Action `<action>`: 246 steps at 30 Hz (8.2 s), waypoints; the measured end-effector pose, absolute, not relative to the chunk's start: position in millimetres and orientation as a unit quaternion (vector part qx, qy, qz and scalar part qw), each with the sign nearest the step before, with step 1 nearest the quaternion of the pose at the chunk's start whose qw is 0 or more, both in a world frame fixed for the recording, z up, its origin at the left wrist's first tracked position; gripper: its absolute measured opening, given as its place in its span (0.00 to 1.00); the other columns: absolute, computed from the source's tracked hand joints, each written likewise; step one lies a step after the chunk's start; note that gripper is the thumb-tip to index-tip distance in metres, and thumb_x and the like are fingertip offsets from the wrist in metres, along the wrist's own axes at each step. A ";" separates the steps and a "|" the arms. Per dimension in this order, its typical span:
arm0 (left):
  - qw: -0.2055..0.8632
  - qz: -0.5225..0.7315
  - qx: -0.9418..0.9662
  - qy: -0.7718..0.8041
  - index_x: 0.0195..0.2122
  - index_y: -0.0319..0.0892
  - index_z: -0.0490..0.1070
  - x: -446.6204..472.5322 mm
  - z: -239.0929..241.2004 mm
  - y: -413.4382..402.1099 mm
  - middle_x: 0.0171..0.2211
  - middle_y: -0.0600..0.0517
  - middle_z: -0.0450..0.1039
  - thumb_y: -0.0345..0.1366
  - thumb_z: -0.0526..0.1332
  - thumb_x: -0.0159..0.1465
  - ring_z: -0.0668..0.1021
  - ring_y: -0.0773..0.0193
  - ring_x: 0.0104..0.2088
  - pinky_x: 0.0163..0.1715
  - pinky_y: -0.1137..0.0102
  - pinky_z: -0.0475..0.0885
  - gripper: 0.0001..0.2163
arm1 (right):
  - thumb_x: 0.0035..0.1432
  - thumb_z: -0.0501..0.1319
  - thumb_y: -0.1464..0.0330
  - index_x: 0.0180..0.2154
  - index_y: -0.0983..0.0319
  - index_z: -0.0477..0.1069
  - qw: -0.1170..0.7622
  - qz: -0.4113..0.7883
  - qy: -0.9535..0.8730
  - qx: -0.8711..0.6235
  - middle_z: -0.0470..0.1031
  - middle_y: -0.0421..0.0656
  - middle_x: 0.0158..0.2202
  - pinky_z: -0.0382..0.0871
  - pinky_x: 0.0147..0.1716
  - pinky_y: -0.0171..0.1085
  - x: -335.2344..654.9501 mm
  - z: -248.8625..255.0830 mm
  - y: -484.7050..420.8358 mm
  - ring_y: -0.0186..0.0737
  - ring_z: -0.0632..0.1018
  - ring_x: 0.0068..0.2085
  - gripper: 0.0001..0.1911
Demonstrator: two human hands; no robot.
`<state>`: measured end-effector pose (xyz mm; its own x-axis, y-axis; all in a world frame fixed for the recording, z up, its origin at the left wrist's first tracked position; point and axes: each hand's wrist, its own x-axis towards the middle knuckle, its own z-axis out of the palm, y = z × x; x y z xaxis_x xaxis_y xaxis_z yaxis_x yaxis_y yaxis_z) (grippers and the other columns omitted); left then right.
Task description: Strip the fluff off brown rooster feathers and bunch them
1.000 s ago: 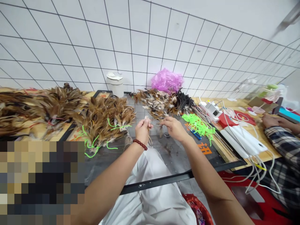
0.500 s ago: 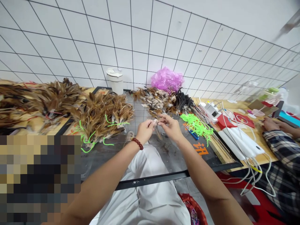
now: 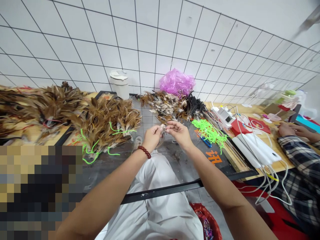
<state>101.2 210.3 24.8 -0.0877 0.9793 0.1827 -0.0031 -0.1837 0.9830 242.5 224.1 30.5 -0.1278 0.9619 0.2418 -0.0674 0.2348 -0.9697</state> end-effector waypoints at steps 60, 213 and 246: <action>0.713 0.479 0.418 0.295 0.24 0.35 0.71 102.6 45.2 197.0 0.15 0.56 0.63 0.38 0.67 0.54 0.71 0.71 0.20 0.25 0.76 0.68 0.11 | 0.48 0.67 0.59 0.23 0.61 0.74 0.547 0.468 -0.595 -0.357 0.67 0.37 0.22 0.64 0.29 0.33 250.1 45.4 219.3 0.31 0.68 0.27 0.12; 0.728 0.608 0.147 0.281 0.25 0.39 0.66 80.9 34.5 217.7 0.16 0.57 0.62 0.32 0.57 0.63 0.70 0.70 0.21 0.34 0.70 0.73 0.09 | 0.51 0.61 0.68 0.30 0.62 0.75 0.395 0.197 -0.736 -0.514 0.76 0.41 0.29 0.64 0.32 0.33 292.1 1.7 263.8 0.34 0.72 0.30 0.05; 0.730 0.596 0.168 0.290 0.25 0.38 0.66 81.7 40.5 214.5 0.17 0.57 0.62 0.31 0.59 0.62 0.70 0.71 0.21 0.34 0.71 0.74 0.08 | 0.52 0.56 0.71 0.34 0.60 0.76 0.433 0.224 -0.701 -0.520 0.78 0.42 0.35 0.68 0.43 0.38 291.3 -5.8 272.9 0.38 0.75 0.37 0.11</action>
